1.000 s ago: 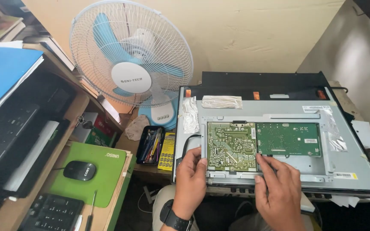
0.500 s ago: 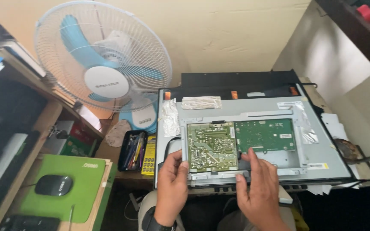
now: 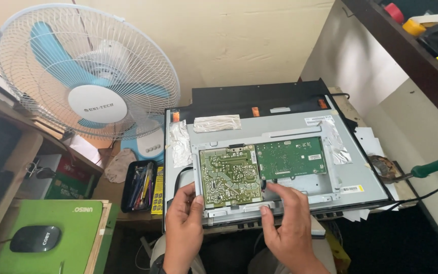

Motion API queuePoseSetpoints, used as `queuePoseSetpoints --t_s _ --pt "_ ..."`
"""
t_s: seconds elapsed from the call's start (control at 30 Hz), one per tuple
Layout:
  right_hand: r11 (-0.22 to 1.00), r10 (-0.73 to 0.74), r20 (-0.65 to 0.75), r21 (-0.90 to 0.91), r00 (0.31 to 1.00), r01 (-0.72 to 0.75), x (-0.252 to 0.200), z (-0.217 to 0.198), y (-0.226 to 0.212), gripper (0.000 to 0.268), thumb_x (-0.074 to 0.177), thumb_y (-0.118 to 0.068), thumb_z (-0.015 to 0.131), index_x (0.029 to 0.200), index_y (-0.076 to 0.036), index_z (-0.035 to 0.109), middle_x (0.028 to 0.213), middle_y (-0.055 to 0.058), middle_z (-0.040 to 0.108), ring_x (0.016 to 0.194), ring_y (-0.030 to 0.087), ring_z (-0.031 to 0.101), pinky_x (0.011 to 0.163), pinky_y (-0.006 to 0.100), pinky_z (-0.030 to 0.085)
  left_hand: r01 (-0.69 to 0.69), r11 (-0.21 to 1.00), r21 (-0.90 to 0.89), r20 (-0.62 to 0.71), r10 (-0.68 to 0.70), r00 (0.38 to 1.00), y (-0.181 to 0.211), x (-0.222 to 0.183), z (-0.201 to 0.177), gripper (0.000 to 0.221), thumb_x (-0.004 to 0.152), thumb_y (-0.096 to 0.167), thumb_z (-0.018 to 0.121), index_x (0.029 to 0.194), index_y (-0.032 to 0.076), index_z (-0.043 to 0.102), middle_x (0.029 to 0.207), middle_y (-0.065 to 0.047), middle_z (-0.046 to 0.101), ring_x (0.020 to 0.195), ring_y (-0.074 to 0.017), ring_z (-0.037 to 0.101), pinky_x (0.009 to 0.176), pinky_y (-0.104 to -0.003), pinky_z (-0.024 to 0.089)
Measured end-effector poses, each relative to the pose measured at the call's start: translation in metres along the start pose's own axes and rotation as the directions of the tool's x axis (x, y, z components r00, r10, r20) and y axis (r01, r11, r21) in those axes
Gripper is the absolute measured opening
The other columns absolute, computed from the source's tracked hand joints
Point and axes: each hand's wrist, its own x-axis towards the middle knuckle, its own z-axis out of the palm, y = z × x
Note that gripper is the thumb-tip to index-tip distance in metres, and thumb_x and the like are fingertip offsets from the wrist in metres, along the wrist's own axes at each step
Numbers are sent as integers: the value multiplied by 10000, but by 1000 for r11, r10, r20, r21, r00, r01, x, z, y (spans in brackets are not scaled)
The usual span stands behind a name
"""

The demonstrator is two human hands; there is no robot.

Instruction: Removing circuit boards and internal metal frames from an electronic device by unscrewing fasteners and disconnecting ribbon cables.

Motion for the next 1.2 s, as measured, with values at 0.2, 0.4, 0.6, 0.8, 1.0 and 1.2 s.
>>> queuePoseSetpoints --t_s 0.2,0.4,0.6,0.8,1.0,1.2 --pt "985 -24 22 -173 999 27 2 -1 -1 360 1095 -263 654 1397 -111 778 1471 97 707 1370 315 644 1167 516 529 -9 1000 23 -6 9 1000 3 -1 0 320 1124 193 671 1411 81 759 1099 -36 778 1027 -154 689 962 -328 565" --pt "988 -69 -18 -137 997 66 -3 1 6 599 1081 -228 721 1622 -55 531 1513 104 725 1383 324 662 1182 495 543 10 1000 11 -12 -10 1000 -4 1 0 388 1114 224 680 1470 83 743 1175 -43 792 1093 -159 715 993 -323 573" --pt "981 -95 8 -169 995 95 7 -3 -4 363 1102 -209 674 1417 -122 834 1478 107 733 1349 322 687 1150 498 551 -49 999 20 -20 49 999 -7 3 1 381 1110 228 680 1456 84 755 1171 -27 795 1086 -145 713 1008 -322 576" --pt "971 -115 1 -212 993 113 3 0 1 354 1100 -239 677 1397 -128 833 1455 82 754 1340 300 687 1149 477 549 -129 991 35 -11 130 992 -11 4 1 388 1106 243 674 1445 70 748 1223 -29 825 1147 -146 744 1033 -328 595" --pt "968 -109 12 -226 994 109 2 0 2 360 1105 -232 675 1415 -133 827 1458 73 758 1359 300 687 1185 492 535 -85 992 96 -22 87 996 -8 3 1 453 1101 297 668 1503 98 730 1280 -25 825 1181 -160 762 1039 -343 603" --pt "964 -103 27 -246 994 106 1 2 5 374 1112 -254 669 1429 -131 825 1462 70 765 1362 314 678 1201 501 534 -176 975 133 -20 180 983 -13 4 1 441 1106 283 657 1490 77 728 1253 -35 845 1162 -175 786 1018 -358 614"
